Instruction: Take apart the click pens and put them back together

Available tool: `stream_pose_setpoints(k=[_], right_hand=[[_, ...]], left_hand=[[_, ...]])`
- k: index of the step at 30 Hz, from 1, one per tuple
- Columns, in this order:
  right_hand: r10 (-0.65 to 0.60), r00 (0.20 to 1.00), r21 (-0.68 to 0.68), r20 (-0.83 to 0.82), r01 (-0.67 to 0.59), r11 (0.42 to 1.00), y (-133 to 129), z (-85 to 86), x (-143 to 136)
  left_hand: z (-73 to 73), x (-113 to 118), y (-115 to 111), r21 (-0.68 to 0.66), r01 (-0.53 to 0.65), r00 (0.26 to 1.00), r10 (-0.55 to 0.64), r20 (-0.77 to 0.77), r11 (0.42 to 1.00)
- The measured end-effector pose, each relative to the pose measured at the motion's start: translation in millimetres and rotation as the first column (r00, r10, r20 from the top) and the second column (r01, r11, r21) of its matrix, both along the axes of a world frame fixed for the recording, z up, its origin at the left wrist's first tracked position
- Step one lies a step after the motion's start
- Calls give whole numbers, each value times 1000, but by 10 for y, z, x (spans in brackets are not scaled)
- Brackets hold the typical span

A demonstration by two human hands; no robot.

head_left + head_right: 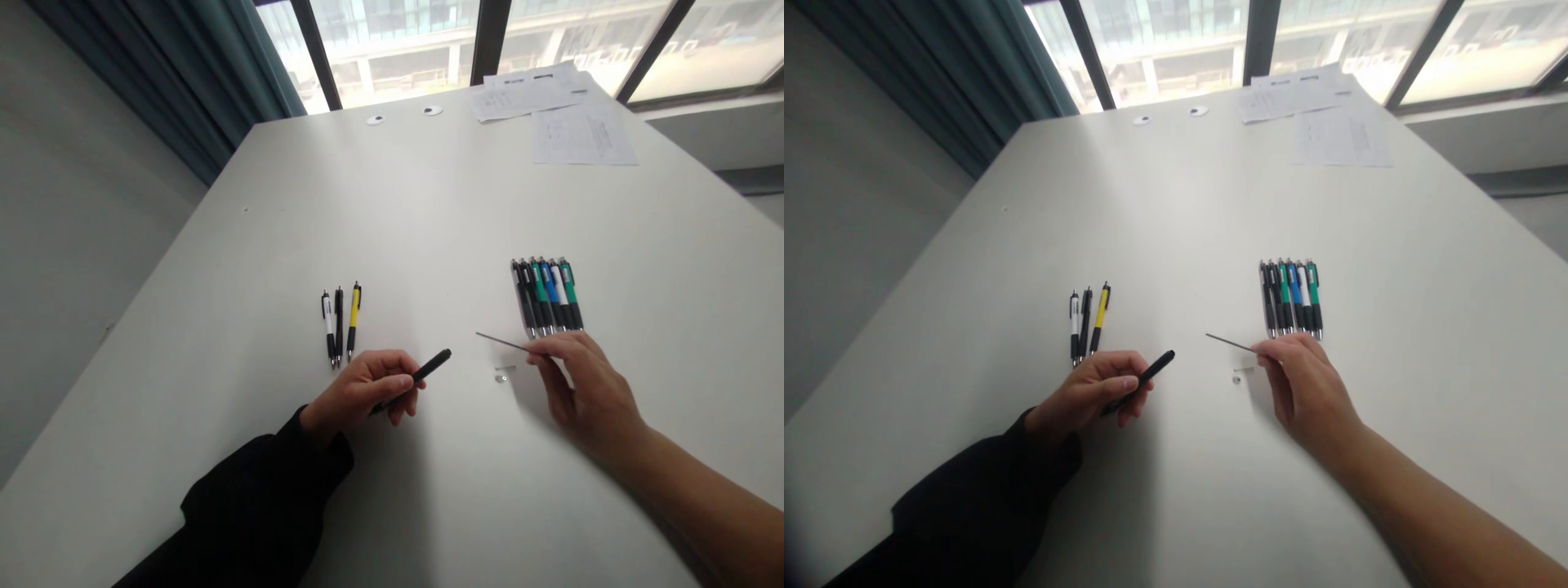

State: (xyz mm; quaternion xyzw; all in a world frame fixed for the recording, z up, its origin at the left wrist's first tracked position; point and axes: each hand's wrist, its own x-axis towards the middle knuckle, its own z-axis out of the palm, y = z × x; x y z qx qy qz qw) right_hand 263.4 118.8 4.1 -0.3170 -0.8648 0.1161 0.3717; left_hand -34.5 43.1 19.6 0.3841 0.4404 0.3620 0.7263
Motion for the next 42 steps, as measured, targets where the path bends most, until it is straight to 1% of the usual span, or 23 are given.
stream_pose_setpoints(k=[2,5,7,14,17,21,23,25,27,30,32,33,36,39,40,42], right_hand=[[17,1000,-10,-27,-17,1000,2,27,10],[93,994,-23,-52,-94,995,-23,55,3],[117,991,-31,-67,-120,992,-37,59,4],[51,989,-31,-142,-56,998,-51,62,27],[56,988,-26,-144,-61,998,-51,72,21],[115,987,-23,-108,-118,993,-33,84,31],[180,980,-32,-90,-183,983,-25,94,39],[265,961,-70,-78,-270,960,-34,111,35],[331,940,-153,-79,-339,928,-64,132,10],[350,927,-310,-136,-376,873,-137,153,-42],[336,922,-409,-192,-387,827,-185,147,-60],[316,923,-457,-218,-383,803,-205,139,-61],[213,936,-598,-280,-344,723,-236,116,-45],[127,939,-691,-318,-322,647,-232,114,-35],[121,941,-706,-315,-318,633,-226,118,-36],[133,947,-714,-293,-309,628,-215,127,-42]], left_hand=[[5,-3,2,0,25,999,-25,-33,1000],[-6,-6,1,8,59,996,-58,-71,998],[-15,-8,-2,10,77,994,-76,-80,997],[0,-7,0,16,80,992,-78,-104,997],[10,-5,3,10,84,990,-83,-117,996],[14,5,3,35,115,981,-108,-162,993],[16,20,4,65,153,969,-137,-205,986],[23,41,9,88,194,953,-167,-252,977],[36,66,15,115,243,932,-199,-303,963],[61,107,16,200,329,901,-243,-361,923],[70,134,9,249,352,897,-248,-366,902],[72,145,3,259,347,901,-244,-360,901],[63,165,-17,250,319,916,-230,-328,914],[48,166,-29,236,302,925,-224,-306,924],[44,166,-30,232,300,926,-224,-303,925],[40,174,-31,233,296,927,-220,-303,926]])
